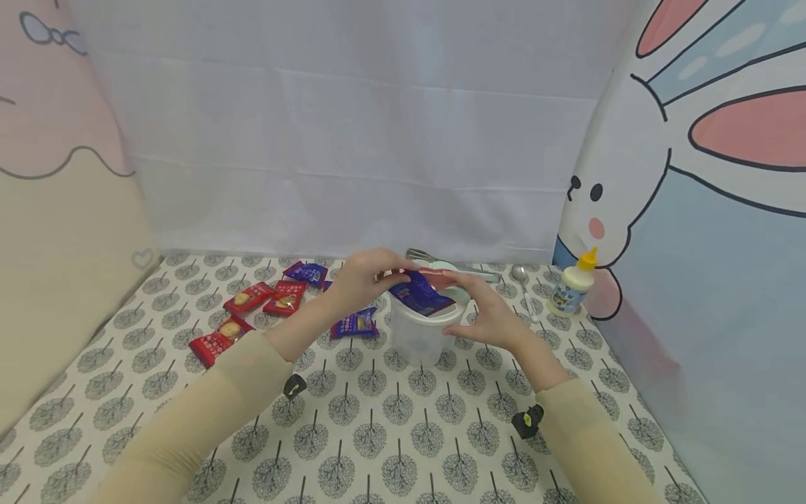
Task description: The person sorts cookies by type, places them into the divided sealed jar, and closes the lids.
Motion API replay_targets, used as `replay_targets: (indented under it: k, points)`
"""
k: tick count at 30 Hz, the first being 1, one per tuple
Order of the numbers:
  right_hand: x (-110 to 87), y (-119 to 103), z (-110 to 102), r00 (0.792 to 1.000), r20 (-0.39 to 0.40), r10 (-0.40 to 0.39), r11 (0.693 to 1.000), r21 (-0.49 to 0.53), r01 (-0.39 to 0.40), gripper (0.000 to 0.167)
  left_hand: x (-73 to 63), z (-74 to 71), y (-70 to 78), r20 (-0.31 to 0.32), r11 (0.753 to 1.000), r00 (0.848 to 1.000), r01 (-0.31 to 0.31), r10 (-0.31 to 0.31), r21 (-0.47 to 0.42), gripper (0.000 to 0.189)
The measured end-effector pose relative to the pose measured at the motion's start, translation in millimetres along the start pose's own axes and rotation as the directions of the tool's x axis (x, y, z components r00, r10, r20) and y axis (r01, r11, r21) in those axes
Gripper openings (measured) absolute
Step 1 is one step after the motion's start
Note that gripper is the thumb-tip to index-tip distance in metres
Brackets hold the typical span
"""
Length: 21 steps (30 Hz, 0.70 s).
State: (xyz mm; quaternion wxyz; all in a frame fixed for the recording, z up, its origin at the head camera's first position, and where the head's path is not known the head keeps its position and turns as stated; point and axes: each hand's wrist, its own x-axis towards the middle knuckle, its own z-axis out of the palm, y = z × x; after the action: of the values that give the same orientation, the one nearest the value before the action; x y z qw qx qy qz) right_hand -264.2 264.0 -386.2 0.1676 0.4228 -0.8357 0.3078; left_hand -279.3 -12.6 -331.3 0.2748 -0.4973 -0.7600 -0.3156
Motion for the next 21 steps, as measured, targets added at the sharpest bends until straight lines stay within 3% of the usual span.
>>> replay_targets:
  k: [5,9,14,21]
  points:
    - [6.2,-12.4,-3.1,0.996,-0.026,-0.09,0.995,0.037,0.091,0.1,-7.4,3.8,-3.0,0.122,1.0,0.992,0.01,-0.01,-0.003,0.042]
    - [11.6,-30.0,-7.3,0.99,-0.044,-0.136,0.99,0.038,0.137,0.097,-15.4,9.8,-8.1,0.107,0.996,0.993,0.051,-0.043,-0.078,0.046]
    - [12.1,-36.4,-7.1,0.992,-0.056,-0.11,0.994,0.017,0.111,0.095,-19.0,13.9,-13.6,0.07,0.989,0.996,0.055,-0.046,-0.141,0.037]
    - [8.6,-38.0,-7.3,0.999,-0.03,-0.033,0.999,-0.02,0.033,0.094,-22.9,13.3,-18.0,0.153,0.977,0.985,0.105,-0.077,-0.184,0.05]
